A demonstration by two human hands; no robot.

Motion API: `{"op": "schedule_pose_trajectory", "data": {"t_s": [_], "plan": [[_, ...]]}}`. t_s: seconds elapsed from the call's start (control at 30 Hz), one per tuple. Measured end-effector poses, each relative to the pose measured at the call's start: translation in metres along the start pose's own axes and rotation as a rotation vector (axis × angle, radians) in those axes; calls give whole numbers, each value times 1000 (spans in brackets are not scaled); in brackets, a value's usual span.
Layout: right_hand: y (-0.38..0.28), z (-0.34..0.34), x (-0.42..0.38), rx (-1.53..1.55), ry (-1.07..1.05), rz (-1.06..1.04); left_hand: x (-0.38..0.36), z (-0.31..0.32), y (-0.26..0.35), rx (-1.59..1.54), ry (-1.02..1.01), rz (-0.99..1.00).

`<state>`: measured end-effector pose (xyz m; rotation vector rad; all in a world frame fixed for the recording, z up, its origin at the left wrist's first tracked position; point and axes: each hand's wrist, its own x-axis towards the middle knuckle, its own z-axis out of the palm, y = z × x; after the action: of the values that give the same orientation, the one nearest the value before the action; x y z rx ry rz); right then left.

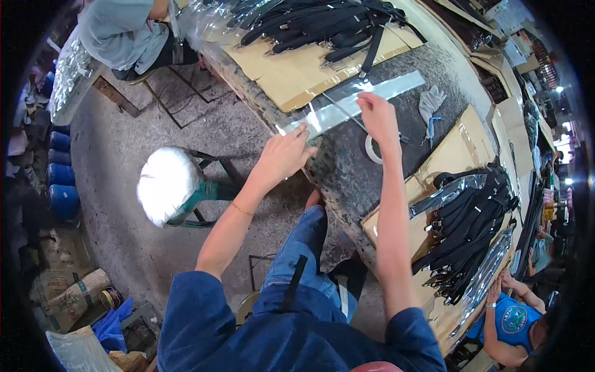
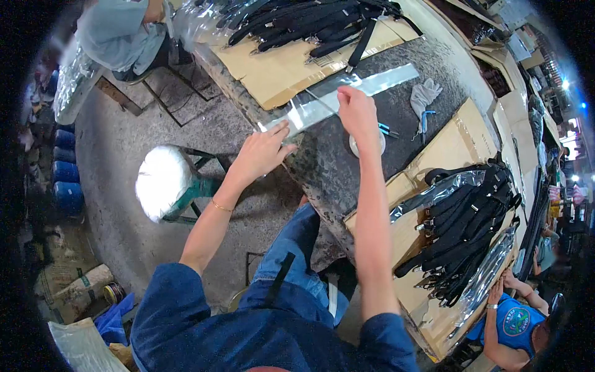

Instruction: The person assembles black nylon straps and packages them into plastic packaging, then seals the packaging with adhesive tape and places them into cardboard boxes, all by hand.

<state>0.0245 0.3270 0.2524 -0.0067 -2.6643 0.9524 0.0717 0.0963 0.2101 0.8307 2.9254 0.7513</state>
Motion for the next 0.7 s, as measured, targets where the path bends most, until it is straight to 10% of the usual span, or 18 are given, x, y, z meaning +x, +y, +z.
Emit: {"op": "schedule_pose_trajectory", "data": {"t_s": [0.3, 0.57, 0.7], "plan": [[80, 23, 44, -711, -120, -184, -10, -13, 8, 2, -29, -102], [172, -17, 101, -479, -106, -192, -55, -27, 12, -519, 358, -128], [215, -31, 131, -468, -67, -186, -96, -28, 34, -652, 48, -249]]}}
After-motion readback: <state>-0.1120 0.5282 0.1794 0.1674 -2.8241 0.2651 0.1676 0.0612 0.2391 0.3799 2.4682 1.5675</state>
